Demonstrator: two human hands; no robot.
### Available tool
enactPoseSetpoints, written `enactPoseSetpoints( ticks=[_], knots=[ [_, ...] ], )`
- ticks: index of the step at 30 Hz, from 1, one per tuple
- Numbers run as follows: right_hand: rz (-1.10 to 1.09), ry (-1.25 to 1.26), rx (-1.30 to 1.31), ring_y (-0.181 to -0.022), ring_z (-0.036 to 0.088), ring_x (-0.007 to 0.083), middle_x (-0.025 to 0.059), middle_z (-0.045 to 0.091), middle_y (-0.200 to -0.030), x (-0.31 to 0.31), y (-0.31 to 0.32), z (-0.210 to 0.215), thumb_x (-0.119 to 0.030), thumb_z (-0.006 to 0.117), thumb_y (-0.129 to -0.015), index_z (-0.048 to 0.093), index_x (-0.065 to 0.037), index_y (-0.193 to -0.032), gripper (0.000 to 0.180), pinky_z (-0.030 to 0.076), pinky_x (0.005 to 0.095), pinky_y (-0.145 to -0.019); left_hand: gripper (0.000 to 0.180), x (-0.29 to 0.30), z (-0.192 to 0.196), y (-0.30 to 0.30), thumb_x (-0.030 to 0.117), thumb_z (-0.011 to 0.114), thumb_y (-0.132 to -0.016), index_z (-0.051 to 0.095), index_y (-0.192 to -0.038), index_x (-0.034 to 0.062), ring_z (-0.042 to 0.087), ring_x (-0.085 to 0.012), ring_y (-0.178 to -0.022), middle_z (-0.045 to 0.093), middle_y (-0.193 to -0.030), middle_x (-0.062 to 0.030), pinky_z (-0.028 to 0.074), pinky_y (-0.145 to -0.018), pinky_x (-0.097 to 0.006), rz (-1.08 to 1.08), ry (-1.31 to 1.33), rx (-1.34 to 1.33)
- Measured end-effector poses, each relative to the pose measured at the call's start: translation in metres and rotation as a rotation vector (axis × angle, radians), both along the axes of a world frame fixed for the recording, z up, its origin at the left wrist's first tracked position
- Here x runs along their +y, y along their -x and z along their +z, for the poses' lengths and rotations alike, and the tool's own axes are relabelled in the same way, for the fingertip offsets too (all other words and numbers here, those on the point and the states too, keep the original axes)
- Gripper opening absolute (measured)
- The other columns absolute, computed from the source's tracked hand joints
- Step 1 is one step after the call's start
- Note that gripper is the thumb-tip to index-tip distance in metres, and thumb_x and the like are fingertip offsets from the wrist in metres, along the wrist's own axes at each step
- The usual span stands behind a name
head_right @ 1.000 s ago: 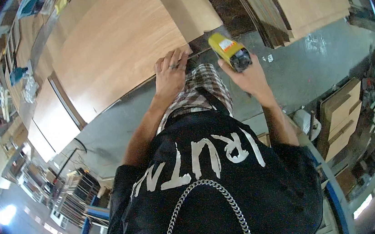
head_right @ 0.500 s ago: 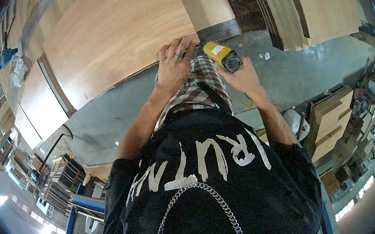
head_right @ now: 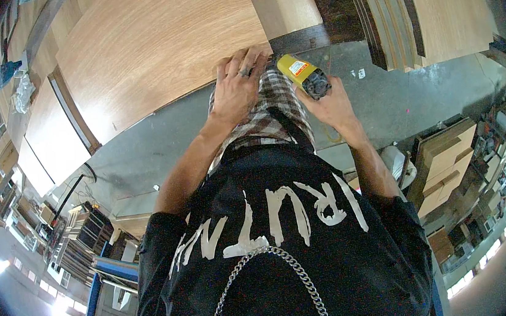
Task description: The person uses a nail gun to attach thin wooden panels and strips to larger wooden boards on a workbench in a factory setting.
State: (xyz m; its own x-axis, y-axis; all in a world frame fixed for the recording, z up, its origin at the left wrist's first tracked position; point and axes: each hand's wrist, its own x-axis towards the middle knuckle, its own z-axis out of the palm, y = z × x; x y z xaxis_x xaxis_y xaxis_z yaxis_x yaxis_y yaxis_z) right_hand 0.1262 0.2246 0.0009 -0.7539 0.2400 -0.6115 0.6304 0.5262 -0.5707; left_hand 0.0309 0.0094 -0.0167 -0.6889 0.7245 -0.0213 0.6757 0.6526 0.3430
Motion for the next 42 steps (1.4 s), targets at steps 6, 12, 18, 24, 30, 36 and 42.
enactPoseSetpoints(
  ticks=[6, 12, 18, 24, 30, 36, 42],
  knots=[
    [-0.049, -0.090, 0.017, -0.102, 0.057, 0.0402, 0.0294, 0.057, -0.104, -0.008, 0.003, 0.012, -0.043, 0.072, -0.075, 0.059, 0.001, -0.113, 0.059, 0.047, 0.0428, -0.086, 0.055, 0.001, 0.002, 0.002, 0.010, 0.057, -0.077, 0.050, -0.132, 0.0101, 0.042, -0.0275, -0.123, 0.044, -0.133, -0.0082, 0.033, -0.100, -0.045, -0.004, 0.006, 0.015],
    [0.011, -0.091, 0.132, -0.092, 0.063, 0.0382, 0.0236, 0.064, -0.096, -0.016, 0.022, 0.042, -0.034, 0.071, -0.077, 0.057, 0.002, -0.114, 0.053, 0.050, 0.0414, -0.080, 0.050, 0.000, 0.003, 0.013, 0.012, 0.060, -0.078, 0.053, -0.127, 0.0084, 0.040, -0.0300, -0.124, 0.043, -0.133, -0.0125, 0.034, -0.099, -0.047, -0.022, -0.045, -0.030],
    [0.001, -0.009, 0.362, -0.083, 0.063, 0.0391, 0.0214, 0.066, -0.091, 0.020, -0.010, 0.018, -0.031, 0.070, -0.077, 0.055, 0.005, -0.115, 0.055, 0.050, 0.0406, -0.077, 0.041, -0.001, 0.000, 0.077, 0.018, 0.051, -0.091, 0.050, -0.128, 0.0007, 0.044, -0.0354, -0.119, 0.044, -0.132, -0.0183, 0.036, -0.100, -0.045, 0.209, -0.060, 0.014],
    [-0.187, -0.078, -0.003, -0.097, 0.059, 0.0384, 0.0260, 0.063, -0.101, 0.017, 0.008, 0.031, -0.034, 0.073, -0.075, 0.052, 0.004, -0.124, 0.065, 0.046, 0.0416, -0.086, 0.055, -0.004, -0.021, 0.165, 0.019, 0.046, -0.093, 0.029, -0.141, -0.0005, 0.042, -0.0392, -0.122, 0.042, -0.135, -0.0212, 0.034, -0.103, -0.046, 0.253, -0.134, 0.082],
    [-0.224, 0.015, 0.029, -0.066, 0.060, 0.0191, 0.0088, 0.062, -0.075, 0.018, 0.036, 0.048, -0.024, 0.072, -0.081, 0.058, 0.002, -0.106, 0.039, 0.049, 0.0323, -0.062, 0.060, -0.085, -0.037, 0.205, 0.019, 0.045, -0.094, 0.021, -0.142, -0.0060, 0.039, -0.0420, -0.126, 0.040, -0.136, -0.0286, 0.031, -0.106, -0.046, 0.649, -0.224, 0.131],
    [-0.200, 0.132, -0.064, -0.056, 0.055, 0.0113, 0.0058, 0.060, -0.073, 0.009, 0.106, 0.088, -0.021, 0.073, -0.082, 0.055, 0.003, -0.102, 0.035, 0.044, 0.0259, -0.053, 0.061, -0.218, -0.059, 0.187, 0.023, 0.047, -0.094, 0.022, -0.144, -0.0005, 0.041, -0.0409, -0.123, 0.042, -0.136, -0.0254, 0.032, -0.103, -0.046, 0.974, -0.072, 0.220],
    [0.050, -0.038, -0.130, -0.083, 0.061, 0.0216, 0.0145, 0.062, -0.094, -0.051, 0.167, 0.131, -0.032, 0.077, -0.077, 0.054, 0.006, -0.113, 0.057, 0.049, 0.0335, -0.074, 0.051, -0.291, -0.036, 0.224, 0.024, 0.059, -0.085, 0.045, -0.131, 0.0063, 0.048, -0.0347, -0.111, 0.053, -0.119, -0.0173, 0.038, -0.092, -0.045, 1.216, -0.161, 0.356]
  ],
)
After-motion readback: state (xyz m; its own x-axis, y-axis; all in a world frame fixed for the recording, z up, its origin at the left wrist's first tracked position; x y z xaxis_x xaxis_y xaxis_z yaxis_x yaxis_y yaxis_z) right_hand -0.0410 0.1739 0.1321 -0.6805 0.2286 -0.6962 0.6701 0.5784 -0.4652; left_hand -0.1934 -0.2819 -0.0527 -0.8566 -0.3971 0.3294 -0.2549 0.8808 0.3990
